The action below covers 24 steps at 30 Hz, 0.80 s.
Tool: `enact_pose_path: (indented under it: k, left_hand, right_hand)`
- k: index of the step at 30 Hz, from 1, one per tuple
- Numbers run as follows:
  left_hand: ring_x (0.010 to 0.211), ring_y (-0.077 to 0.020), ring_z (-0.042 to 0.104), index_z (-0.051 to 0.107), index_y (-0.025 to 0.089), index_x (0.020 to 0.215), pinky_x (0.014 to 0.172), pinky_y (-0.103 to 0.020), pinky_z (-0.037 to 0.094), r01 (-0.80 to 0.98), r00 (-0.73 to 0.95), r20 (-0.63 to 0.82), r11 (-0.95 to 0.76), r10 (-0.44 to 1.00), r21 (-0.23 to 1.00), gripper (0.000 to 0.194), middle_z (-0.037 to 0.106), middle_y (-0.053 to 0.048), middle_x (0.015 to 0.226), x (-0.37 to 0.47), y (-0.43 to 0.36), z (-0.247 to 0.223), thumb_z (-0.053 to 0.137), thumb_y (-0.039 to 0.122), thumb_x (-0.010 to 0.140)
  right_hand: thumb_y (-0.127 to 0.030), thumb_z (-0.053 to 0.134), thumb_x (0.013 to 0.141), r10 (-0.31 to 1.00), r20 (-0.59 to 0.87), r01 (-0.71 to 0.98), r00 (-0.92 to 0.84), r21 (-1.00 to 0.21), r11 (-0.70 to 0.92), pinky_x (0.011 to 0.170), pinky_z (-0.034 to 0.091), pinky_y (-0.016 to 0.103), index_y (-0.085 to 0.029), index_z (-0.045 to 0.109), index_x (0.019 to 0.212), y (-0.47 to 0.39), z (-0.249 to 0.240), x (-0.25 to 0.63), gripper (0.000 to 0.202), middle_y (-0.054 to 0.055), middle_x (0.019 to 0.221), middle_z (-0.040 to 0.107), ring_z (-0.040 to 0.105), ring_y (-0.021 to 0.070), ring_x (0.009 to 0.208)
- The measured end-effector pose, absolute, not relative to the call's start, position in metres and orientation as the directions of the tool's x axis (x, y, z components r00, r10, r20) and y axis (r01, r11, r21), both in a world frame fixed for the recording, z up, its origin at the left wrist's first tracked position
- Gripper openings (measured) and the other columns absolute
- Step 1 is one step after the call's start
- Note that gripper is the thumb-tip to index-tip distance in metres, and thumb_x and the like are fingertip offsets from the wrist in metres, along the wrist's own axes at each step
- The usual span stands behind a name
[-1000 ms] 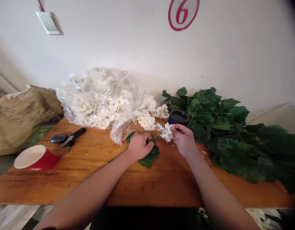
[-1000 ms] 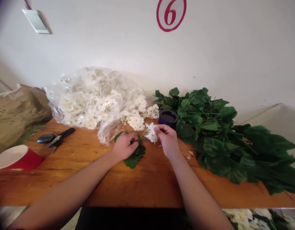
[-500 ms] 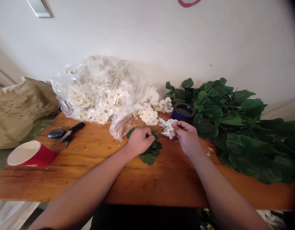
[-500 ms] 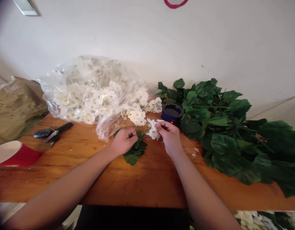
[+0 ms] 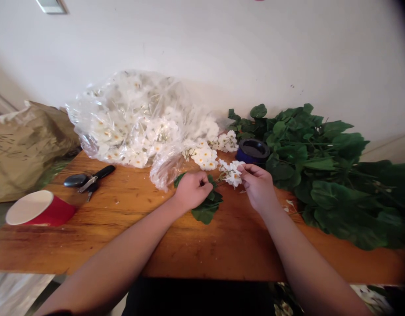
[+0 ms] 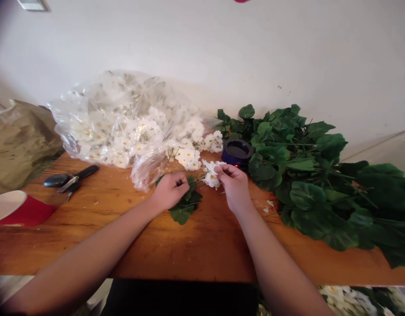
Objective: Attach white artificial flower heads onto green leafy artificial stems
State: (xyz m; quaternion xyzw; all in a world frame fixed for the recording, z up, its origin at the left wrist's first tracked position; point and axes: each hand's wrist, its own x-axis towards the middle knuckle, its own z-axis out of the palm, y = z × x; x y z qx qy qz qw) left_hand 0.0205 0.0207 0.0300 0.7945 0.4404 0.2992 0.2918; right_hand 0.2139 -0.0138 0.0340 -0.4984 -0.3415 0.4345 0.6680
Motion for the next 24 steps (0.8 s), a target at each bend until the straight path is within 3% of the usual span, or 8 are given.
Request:
enact_pose_path:
  k: [24]
  left_hand:
    - [0.056,-0.0092,0.045,0.048,0.017,0.058,0.056,-0.022,0.033,0.493,0.458,0.241,-0.470,0.856,0.732,0.015,0.051,0.003,0.058,0.0216,0.0218,0.0299,0.048,0.017,0.073]
  right_hand:
    - [-0.041,0.082,0.058,0.899,-0.094,-0.242,0.427,-0.970,0.014,0.042,0.047,0.026,-0.019,0.066,0.074,-0.0098,0.0294,0.2159,0.032,0.001,0.065,0.065,0.057,0.0125,0.046]
